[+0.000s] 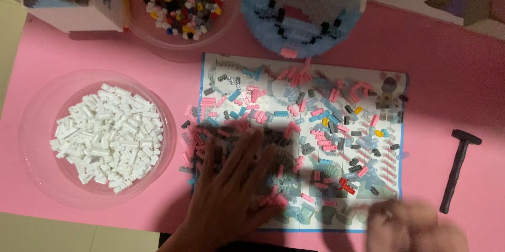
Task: Assembling a small character figure using tiny plastic building blocks.
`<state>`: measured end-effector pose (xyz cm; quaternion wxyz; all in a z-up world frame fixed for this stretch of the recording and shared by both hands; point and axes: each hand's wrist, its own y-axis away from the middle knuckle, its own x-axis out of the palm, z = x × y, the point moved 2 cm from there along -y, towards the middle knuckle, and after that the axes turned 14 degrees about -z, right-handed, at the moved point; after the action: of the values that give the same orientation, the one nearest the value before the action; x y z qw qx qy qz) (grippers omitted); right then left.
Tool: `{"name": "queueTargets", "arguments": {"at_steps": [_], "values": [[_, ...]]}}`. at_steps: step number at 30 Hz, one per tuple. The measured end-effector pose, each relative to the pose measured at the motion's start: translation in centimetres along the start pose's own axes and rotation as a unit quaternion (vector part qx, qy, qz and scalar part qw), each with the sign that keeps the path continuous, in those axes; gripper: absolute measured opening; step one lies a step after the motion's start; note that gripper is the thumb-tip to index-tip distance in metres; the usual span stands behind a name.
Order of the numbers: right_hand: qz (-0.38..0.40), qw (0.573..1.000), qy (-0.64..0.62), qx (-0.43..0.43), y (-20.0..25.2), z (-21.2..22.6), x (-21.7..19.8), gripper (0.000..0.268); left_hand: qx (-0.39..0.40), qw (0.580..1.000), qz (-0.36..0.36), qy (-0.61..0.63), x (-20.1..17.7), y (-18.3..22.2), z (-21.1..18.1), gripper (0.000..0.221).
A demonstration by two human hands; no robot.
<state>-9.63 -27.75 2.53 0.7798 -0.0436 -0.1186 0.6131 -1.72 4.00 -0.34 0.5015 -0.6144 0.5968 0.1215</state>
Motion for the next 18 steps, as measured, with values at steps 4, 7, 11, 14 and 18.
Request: {"name": "queueTargets", "arguments": {"at_steps": [4,7,11,14,18], "values": [[-0.217,0.951,0.220,0.022,-6.6,-3.8,0.5,0.018,-0.003,0.999,0.002,-0.039,0.9,-1.6,0.2,0.090],[-0.127,0.873,0.461,-0.091,-7.5,-0.6,3.9,0.020,0.006,0.998,0.006,-0.054,1.6,-2.4,0.5,0.095],[-0.092,0.834,0.531,-0.122,-8.2,-1.0,2.4,0.016,0.027,0.998,0.004,-0.054,1.7,-4.5,0.1,0.093],[-0.056,0.817,0.561,-0.125,-9.2,-1.1,0.8,0.028,0.039,0.997,0.002,-0.067,1.7,-5.2,-0.3,0.093],[-0.022,0.823,0.561,-0.084,-10.2,-0.4,-0.5,0.046,0.028,0.999,0.002,0.019,0.9,-5.5,-1.4,0.092]]}}
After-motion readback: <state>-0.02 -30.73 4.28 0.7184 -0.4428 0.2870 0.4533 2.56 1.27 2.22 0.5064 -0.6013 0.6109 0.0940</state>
